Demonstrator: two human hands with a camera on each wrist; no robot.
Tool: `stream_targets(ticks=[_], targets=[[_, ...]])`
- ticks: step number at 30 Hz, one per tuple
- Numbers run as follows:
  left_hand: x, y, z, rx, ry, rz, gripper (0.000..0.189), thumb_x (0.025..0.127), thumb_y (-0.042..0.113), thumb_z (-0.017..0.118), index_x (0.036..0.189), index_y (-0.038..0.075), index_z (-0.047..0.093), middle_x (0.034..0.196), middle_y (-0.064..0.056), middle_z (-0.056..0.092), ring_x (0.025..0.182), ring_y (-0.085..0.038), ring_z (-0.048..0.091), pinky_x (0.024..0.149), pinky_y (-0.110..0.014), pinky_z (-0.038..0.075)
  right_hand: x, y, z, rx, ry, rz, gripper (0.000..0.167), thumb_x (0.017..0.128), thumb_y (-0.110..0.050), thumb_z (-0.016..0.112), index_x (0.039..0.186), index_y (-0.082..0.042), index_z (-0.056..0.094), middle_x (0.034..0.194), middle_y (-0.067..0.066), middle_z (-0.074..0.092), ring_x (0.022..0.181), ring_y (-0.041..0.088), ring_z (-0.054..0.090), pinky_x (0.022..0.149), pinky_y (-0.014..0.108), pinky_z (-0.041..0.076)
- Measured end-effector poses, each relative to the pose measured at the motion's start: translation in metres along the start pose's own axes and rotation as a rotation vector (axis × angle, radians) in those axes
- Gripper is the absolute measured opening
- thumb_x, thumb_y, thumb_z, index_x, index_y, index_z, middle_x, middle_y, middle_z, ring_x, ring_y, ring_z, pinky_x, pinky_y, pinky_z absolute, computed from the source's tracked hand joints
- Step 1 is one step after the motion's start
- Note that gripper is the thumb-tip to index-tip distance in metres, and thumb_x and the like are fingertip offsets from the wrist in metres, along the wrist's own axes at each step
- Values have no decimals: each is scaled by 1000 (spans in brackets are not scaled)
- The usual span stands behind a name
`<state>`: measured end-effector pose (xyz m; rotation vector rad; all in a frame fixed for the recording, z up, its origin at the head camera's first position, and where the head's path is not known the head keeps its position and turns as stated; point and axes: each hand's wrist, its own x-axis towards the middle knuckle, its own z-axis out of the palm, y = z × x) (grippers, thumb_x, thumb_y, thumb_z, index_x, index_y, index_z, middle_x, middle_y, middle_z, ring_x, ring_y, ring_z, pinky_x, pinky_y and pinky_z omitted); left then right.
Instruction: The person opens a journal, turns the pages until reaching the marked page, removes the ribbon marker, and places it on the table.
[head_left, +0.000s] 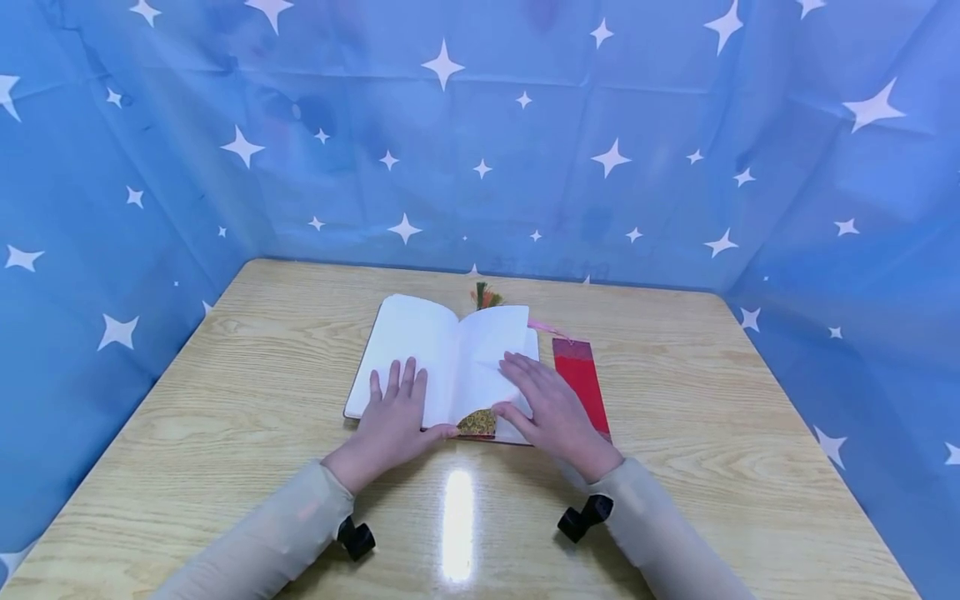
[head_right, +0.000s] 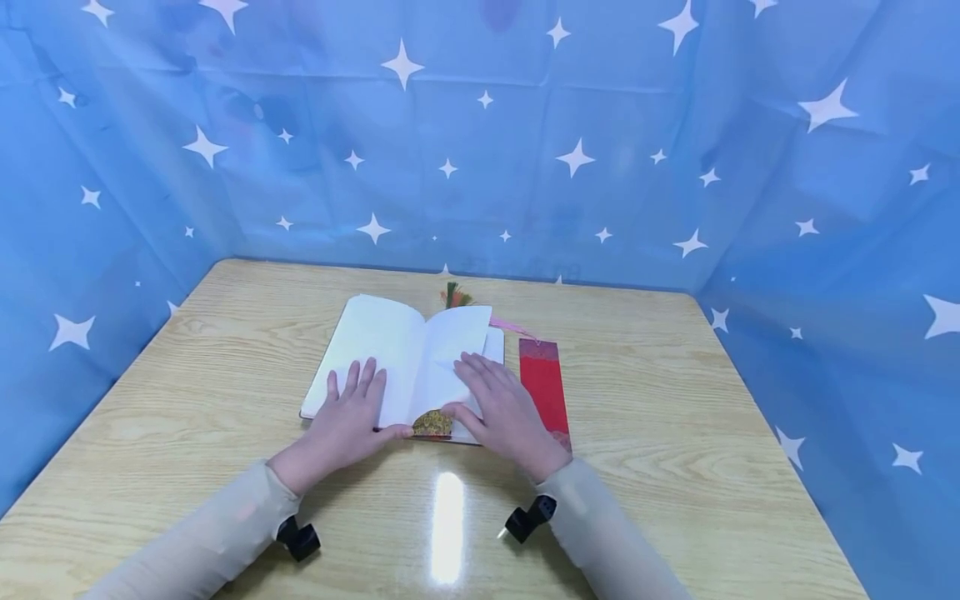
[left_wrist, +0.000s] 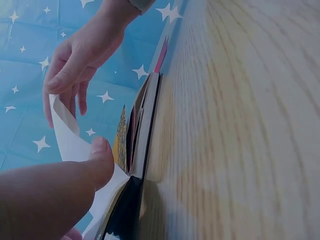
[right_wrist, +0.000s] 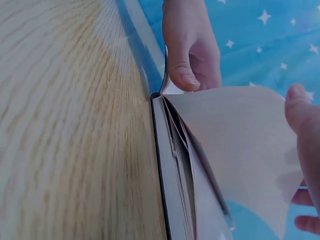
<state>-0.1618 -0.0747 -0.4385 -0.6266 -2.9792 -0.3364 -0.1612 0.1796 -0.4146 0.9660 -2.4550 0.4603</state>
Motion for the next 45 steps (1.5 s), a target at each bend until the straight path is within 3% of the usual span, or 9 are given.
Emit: stream_targets(ticks=[8, 23, 31, 34, 38, 45], targets=[[3, 5, 0, 22, 18, 20, 106, 78, 76, 44, 145, -4, 23, 148, -28, 13, 136, -44, 7, 104, -63, 1, 5, -3, 3, -4, 65, -61, 65, 94, -54, 39, 130, -1, 51, 133, 17, 50, 124, 30, 45, 101, 47, 35], [-2, 1, -4, -30, 184, 212, 93, 85, 55, 58, 144, -5, 21, 150, -29, 2, 137, -44, 8, 107, -56, 12, 4, -2, 1, -14, 129, -124, 67, 94, -52, 41, 134, 2, 46, 139, 21, 41, 129, 33, 38, 103, 49, 32], [-3, 0, -6, -66, 289, 280, 102, 83, 43, 66, 147, -4, 2, 150, -29, -7, 137, -45, 3, 107, -57, 12, 3, -3, 1, 8, 167, -138, 68, 95, -51, 39, 136, 3, 43, 140, 21, 40, 130, 34, 37, 103, 49, 31], [-3, -1, -6, -113, 346, 308, 111, 80, 39, 71, 145, -4, -7, 148, -31, -12, 137, -45, -3, 106, -58, 11, 1, -3, 0, 11, 162, -122, 68, 95, -52, 38, 136, 3, 42, 141, 20, 39, 130, 33, 36, 103, 49, 31], [-2, -2, -9, -168, 442, 356, 114, 77, 34, 74, 144, -7, -8, 145, -34, -16, 136, -46, -8, 106, -59, 9, -2, -3, -1, 12, 140, -59, 68, 95, -52, 40, 136, 2, 43, 142, 17, 40, 130, 30, 38, 100, 49, 35], [-1, -6, -10, -178, 584, 413, 107, 77, 28, 68, 143, -8, -9, 144, -32, -24, 133, -53, -3, 105, -62, 9, -4, -4, -3, 33, 77, 100, 69, 80, -26, 71, 139, -5, 41, 139, 12, 45, 123, 27, 46, 96, 46, 40]])
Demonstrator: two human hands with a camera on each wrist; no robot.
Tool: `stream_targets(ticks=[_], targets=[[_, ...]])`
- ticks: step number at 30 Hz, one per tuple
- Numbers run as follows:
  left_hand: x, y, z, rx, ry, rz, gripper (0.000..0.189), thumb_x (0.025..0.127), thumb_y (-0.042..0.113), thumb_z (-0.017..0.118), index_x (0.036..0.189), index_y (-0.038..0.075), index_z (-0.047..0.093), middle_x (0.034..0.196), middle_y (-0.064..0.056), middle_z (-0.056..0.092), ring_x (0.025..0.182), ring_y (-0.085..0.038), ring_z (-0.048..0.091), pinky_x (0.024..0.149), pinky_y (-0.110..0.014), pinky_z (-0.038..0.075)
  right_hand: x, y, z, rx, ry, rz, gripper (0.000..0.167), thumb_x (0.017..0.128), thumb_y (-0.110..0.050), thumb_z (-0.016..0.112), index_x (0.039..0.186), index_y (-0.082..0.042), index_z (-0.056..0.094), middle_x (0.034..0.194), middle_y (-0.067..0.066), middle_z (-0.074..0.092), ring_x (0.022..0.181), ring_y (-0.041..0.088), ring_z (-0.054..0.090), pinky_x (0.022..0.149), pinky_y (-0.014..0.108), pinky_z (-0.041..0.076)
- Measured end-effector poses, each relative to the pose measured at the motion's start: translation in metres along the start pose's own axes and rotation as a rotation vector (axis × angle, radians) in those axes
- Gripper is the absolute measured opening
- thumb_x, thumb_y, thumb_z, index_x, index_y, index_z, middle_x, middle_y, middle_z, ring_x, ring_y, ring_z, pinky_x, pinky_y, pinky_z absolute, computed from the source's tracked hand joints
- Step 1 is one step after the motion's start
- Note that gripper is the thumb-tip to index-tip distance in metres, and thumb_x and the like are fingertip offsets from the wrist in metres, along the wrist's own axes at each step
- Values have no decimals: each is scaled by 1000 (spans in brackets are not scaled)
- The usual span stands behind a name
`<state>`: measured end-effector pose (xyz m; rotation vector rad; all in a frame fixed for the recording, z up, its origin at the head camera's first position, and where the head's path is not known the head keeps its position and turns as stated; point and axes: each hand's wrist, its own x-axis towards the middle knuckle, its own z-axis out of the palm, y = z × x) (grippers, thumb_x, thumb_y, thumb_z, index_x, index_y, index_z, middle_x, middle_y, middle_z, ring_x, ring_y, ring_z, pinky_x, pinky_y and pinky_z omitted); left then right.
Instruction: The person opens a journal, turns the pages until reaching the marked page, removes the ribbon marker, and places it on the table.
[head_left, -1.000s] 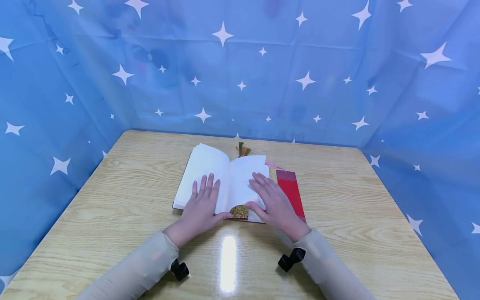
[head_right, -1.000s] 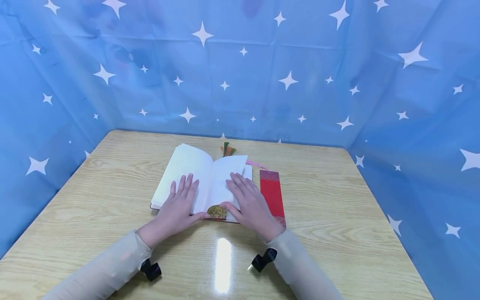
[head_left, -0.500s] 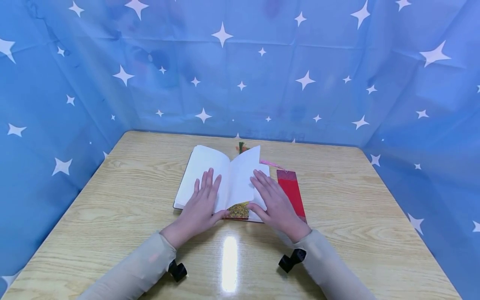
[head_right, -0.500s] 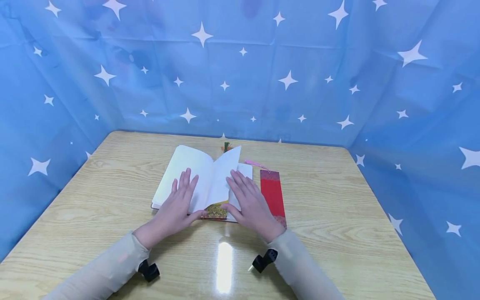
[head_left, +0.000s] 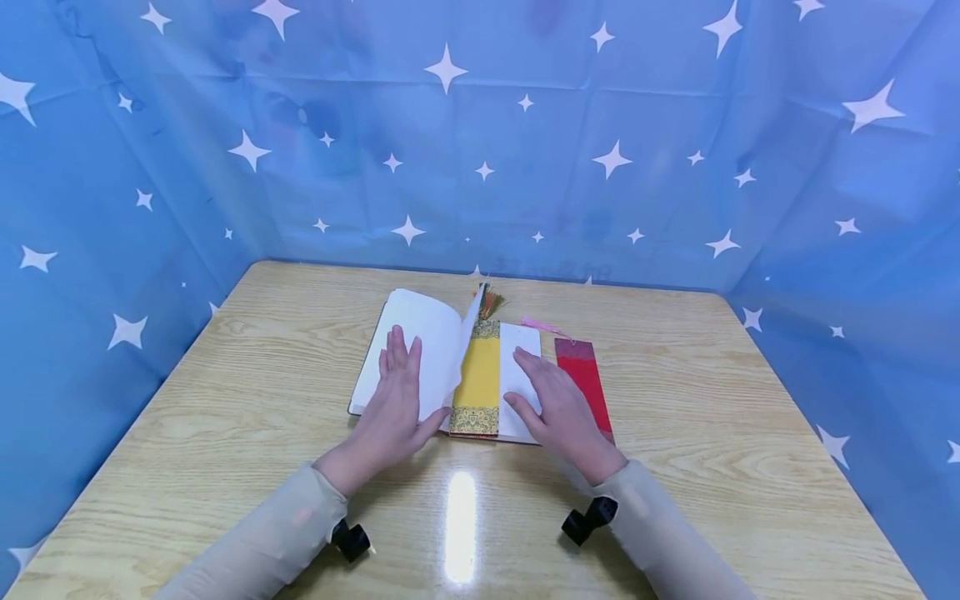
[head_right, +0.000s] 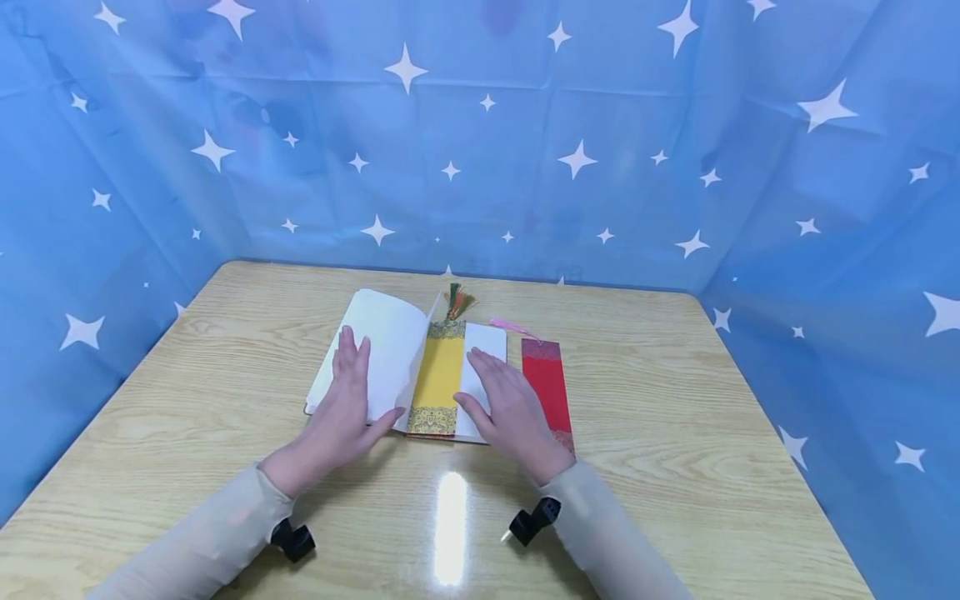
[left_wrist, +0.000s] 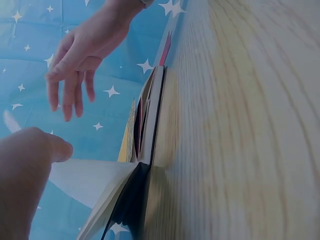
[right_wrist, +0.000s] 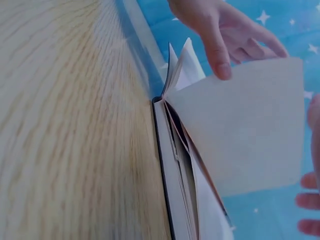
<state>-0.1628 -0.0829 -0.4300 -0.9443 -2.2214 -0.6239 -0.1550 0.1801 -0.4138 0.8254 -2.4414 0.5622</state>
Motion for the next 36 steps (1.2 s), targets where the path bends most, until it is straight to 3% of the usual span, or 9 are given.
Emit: stream_targets(ticks=[8, 18, 21, 28, 30, 36], targets=[[-2, -5, -1, 42, 112, 64, 103, 76, 23, 65, 143, -7, -7, 145, -27, -27, 134, -50, -6, 103, -64, 8, 1, -3, 1, 26, -40, 170, 52, 82, -25, 72, 128, -7, 54, 119, 12, 59, 107, 25, 57, 83, 42, 50], [-10, -11, -10, 149, 78, 51, 101, 73, 19, 66, 146, -3, 0, 146, -24, -28, 133, -52, -6, 103, -65, 2, 2, -5, 3, 39, -86, 283, 43, 87, -28, 66, 124, -7, 58, 115, 11, 62, 104, 25, 59, 83, 43, 50], [-12, -14, -12, 203, 1, 15, 98, 74, 21, 68, 147, -2, 7, 147, -27, -23, 133, -52, -8, 101, -68, -1, 3, -5, 3, 50, -113, 330, 43, 87, -29, 66, 124, -8, 58, 114, 11, 62, 102, 24, 60, 82, 43, 50], [-20, -19, -16, 344, -347, -151, 80, 85, 37, 62, 149, 10, 22, 151, -26, 3, 135, -46, -13, 97, -68, -10, 7, -9, 2, 60, -175, 394, 43, 88, -31, 65, 124, -10, 58, 116, 10, 62, 102, 24, 60, 83, 43, 50], [-22, -21, -16, 350, -401, -179, 74, 87, 41, 58, 148, 13, 27, 152, -24, 7, 135, -46, -13, 97, -68, -12, 7, -9, 2, 60, -187, 410, 44, 88, -32, 65, 125, -10, 58, 117, 10, 61, 102, 24, 60, 83, 44, 50], [-24, -23, -18, 306, -491, -224, 62, 93, 42, 50, 146, 15, 32, 150, -20, 15, 136, -45, 4, 103, -63, -7, 9, -8, 3, 65, -215, 440, 45, 88, -34, 64, 125, -10, 57, 119, 10, 60, 99, 24, 60, 82, 43, 50]])
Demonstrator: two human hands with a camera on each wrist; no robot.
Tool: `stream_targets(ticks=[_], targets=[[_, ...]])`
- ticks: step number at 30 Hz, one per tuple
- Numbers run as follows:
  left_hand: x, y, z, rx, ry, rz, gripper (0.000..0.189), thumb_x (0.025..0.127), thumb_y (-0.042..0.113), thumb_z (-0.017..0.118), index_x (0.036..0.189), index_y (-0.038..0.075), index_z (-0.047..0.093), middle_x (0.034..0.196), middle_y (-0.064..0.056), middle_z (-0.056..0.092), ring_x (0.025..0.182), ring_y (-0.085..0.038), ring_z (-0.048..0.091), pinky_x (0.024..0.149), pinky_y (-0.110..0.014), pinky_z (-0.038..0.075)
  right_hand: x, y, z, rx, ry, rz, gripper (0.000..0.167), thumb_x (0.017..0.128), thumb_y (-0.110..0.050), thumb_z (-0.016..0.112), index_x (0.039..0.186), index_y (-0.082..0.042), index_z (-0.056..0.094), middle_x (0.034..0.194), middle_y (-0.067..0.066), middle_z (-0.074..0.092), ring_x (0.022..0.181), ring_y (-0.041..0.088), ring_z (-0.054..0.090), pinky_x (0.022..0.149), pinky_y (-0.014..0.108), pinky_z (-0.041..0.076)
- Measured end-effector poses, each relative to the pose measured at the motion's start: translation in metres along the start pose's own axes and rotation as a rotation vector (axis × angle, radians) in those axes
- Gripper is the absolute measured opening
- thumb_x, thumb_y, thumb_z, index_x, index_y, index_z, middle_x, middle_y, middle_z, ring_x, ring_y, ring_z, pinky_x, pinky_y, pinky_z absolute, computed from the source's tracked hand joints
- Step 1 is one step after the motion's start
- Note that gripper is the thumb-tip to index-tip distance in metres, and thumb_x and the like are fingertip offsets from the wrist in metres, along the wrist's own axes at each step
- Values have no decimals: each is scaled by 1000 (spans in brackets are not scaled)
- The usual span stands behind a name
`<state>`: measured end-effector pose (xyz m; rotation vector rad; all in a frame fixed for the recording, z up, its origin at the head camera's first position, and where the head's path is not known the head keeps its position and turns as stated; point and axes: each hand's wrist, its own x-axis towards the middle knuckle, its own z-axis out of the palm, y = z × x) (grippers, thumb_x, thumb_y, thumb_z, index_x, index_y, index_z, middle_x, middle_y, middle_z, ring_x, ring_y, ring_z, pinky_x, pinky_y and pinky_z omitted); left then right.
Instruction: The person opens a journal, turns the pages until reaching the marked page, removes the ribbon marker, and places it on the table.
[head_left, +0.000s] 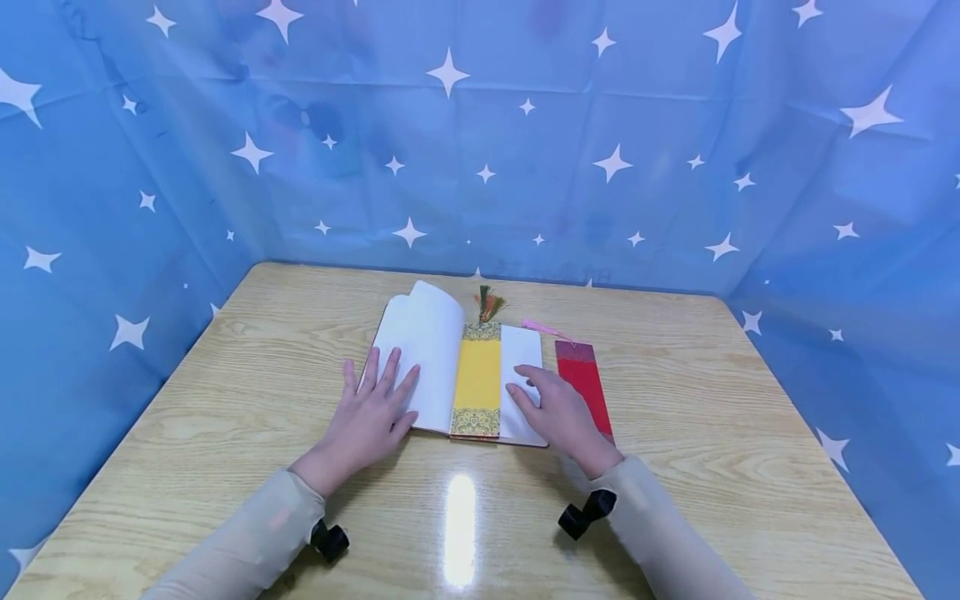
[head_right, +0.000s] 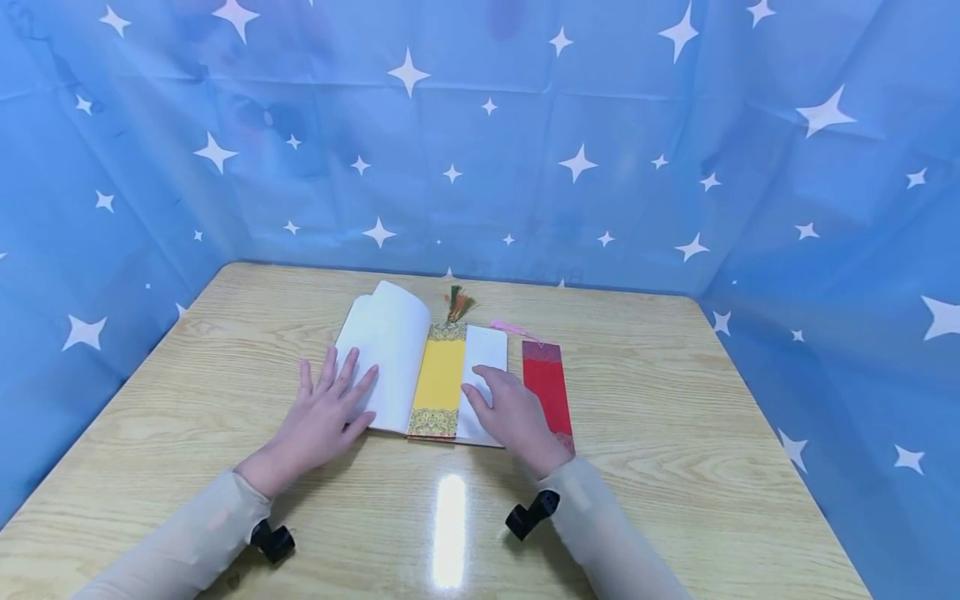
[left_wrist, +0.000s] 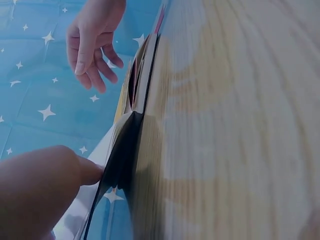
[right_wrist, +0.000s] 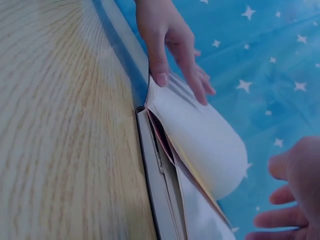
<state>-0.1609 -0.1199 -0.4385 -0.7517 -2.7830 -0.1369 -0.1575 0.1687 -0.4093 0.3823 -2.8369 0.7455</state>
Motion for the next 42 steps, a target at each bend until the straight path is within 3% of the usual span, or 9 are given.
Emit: stream_targets(ticks=[7, 13, 18, 23, 33, 42], targets=[[-2, -3, 4, -70, -88, 24, 58, 97, 38, 45, 148, 16, 27, 150, -19, 16, 135, -44, 13, 105, -60, 14, 5, 4, 1, 32, -23, 6, 43, 88, -32, 64, 123, -8, 58, 118, 10, 61, 92, 23, 62, 77, 40, 52], [-5, -4, 7, -156, -164, 5, 55, 99, 36, 41, 148, 17, 26, 150, -20, 17, 134, -45, 17, 104, -61, 15, 13, 4, 2, 82, -73, 85, 46, 87, -33, 65, 125, -7, 56, 116, 10, 60, 92, 23, 60, 74, 37, 52], [-7, -4, 8, -201, -215, -14, 55, 100, 39, 37, 148, 15, 25, 149, -23, 18, 134, -45, 18, 104, -62, 14, 20, 5, 6, 81, -95, 103, 45, 89, -32, 62, 124, -4, 56, 109, 11, 61, 87, 22, 60, 76, 37, 51], [-8, -4, 10, -226, -219, -26, 58, 99, 44, 37, 148, 15, 25, 148, -25, 17, 134, -45, 17, 105, -59, 17, 25, 5, 10, 96, -102, 106, 43, 90, -33, 61, 120, -2, 58, 100, 9, 60, 83, 20, 57, 71, 34, 50], [-10, -5, 13, -248, -219, -35, 59, 98, 45, 37, 148, 14, 27, 147, -27, 18, 133, -46, 17, 105, -57, 17, 40, 0, 16, 162, -172, 258, 45, 90, -34, 61, 121, -1, 56, 92, 8, 60, 74, 19, 53, 63, 30, 48], [-9, -3, 15, -257, -238, -41, 58, 98, 42, 40, 147, 12, 29, 146, -29, 20, 133, -48, 15, 105, -59, 15, 47, -3, 20, 246, -201, 309, 43, 90, -34, 61, 114, 1, 57, 91, 10, 61, 69, 18, 56, 61, 32, 48]])
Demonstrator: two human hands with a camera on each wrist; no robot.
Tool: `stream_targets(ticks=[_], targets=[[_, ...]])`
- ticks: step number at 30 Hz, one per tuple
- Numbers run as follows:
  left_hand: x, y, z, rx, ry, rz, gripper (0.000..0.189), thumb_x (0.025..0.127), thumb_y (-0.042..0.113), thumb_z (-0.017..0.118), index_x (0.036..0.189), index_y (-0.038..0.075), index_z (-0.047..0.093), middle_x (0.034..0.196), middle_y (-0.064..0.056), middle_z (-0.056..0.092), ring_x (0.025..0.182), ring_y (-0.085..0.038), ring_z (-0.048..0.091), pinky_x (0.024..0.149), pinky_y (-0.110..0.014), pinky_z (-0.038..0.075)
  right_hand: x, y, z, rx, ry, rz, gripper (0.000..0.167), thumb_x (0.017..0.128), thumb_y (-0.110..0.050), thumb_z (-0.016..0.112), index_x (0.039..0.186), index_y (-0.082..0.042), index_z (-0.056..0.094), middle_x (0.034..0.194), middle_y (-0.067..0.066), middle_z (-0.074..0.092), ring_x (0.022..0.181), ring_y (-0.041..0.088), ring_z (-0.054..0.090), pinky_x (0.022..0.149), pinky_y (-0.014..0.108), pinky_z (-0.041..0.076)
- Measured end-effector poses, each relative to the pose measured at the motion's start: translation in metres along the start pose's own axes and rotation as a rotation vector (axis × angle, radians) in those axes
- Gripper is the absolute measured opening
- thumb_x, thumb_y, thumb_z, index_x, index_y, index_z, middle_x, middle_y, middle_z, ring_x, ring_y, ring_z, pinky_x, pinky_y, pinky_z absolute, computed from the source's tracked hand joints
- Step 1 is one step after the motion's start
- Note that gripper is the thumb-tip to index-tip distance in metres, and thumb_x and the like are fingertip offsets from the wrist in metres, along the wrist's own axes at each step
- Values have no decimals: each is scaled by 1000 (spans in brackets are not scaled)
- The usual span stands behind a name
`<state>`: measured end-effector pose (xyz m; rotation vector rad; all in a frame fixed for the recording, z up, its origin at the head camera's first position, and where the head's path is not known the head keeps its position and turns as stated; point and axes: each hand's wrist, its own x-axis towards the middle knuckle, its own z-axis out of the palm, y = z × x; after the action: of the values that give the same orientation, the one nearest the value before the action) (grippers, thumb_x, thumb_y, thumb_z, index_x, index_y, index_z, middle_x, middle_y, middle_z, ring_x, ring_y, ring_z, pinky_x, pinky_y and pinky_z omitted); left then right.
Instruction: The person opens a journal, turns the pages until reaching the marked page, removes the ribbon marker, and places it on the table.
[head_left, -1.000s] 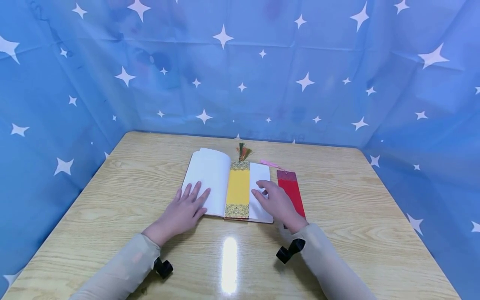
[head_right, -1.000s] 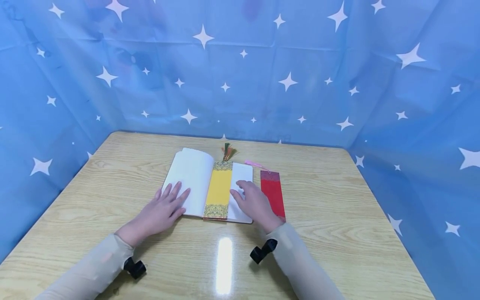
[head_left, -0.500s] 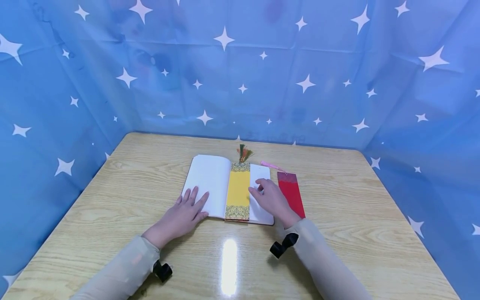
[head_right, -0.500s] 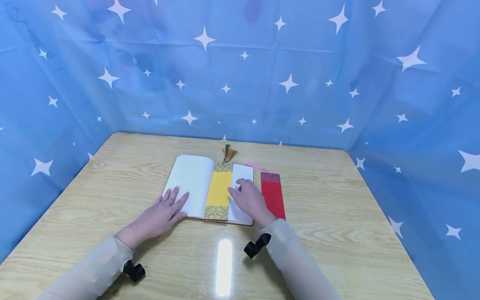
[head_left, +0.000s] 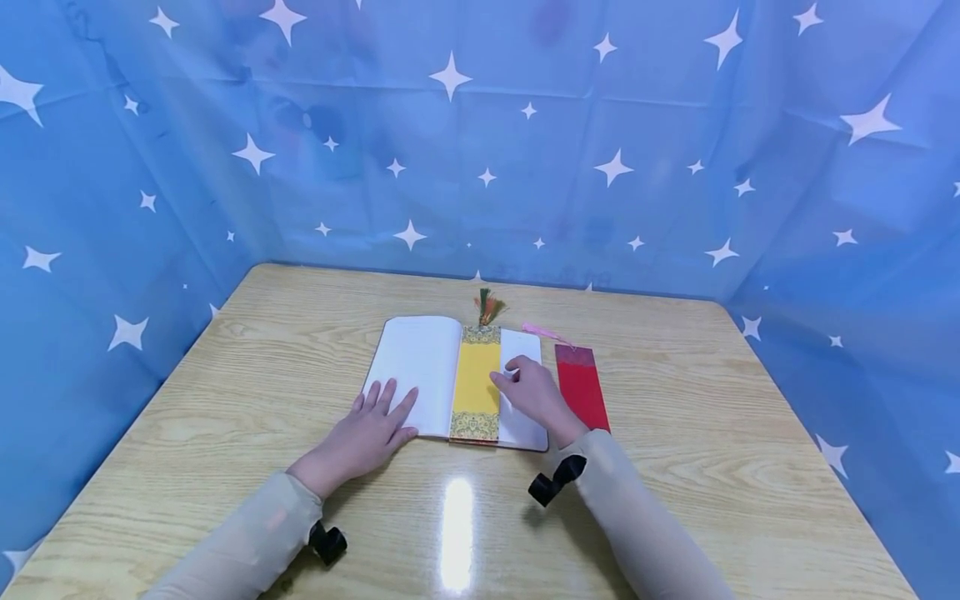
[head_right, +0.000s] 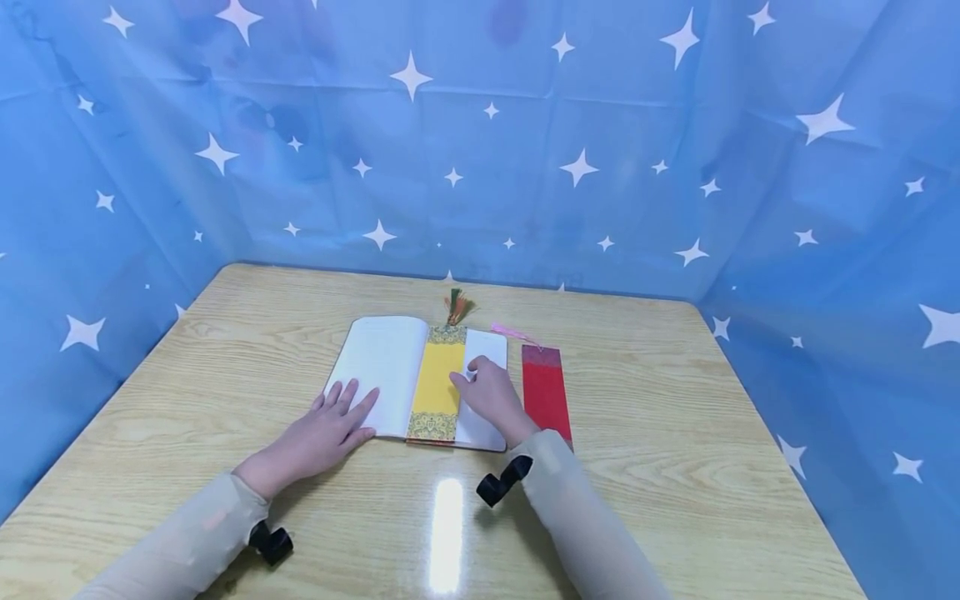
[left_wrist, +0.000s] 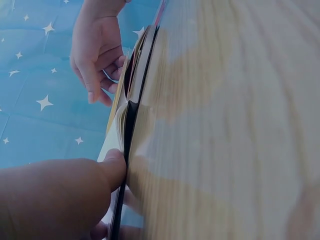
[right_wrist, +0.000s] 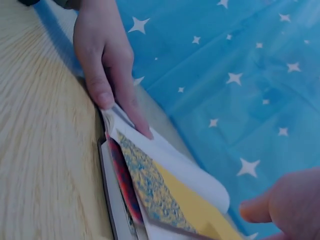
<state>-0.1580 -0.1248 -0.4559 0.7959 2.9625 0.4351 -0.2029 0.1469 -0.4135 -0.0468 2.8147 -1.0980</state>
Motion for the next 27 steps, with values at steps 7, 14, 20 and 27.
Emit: stream_targets(ticks=[7, 14, 20, 27], targets=[[1, 1, -2, 4, 9, 9, 58, 98, 42, 42, 146, 11, 32, 144, -31, 23, 132, -49, 17, 104, -60, 17, 3, -1, 1, 102, -36, 110, 37, 90, -35, 61, 104, -1, 57, 88, 9, 60, 60, 19, 60, 61, 32, 48], [0, 2, -3, -10, -5, -9, 59, 98, 44, 41, 146, 12, 31, 145, -30, 22, 132, -49, 16, 104, -61, 17, 8, -5, 4, 127, -27, 170, 31, 89, -33, 62, 92, -3, 61, 79, 8, 59, 58, 20, 58, 57, 29, 45], [1, 3, -4, -13, -37, -21, 59, 98, 43, 41, 147, 12, 29, 146, -30, 19, 133, -48, 14, 104, -61, 15, 16, -2, 7, 117, -13, 175, 23, 86, -23, 63, 73, -5, 65, 61, 5, 56, 49, 16, 53, 57, 29, 45], [2, 2, -6, -6, -57, -24, 60, 98, 42, 41, 147, 11, 28, 146, -31, 18, 133, -49, 12, 104, -61, 15, 17, -1, 6, 211, -10, 192, 15, 84, -14, 61, 76, -2, 64, 64, 5, 56, 47, 14, 49, 48, 25, 42]])
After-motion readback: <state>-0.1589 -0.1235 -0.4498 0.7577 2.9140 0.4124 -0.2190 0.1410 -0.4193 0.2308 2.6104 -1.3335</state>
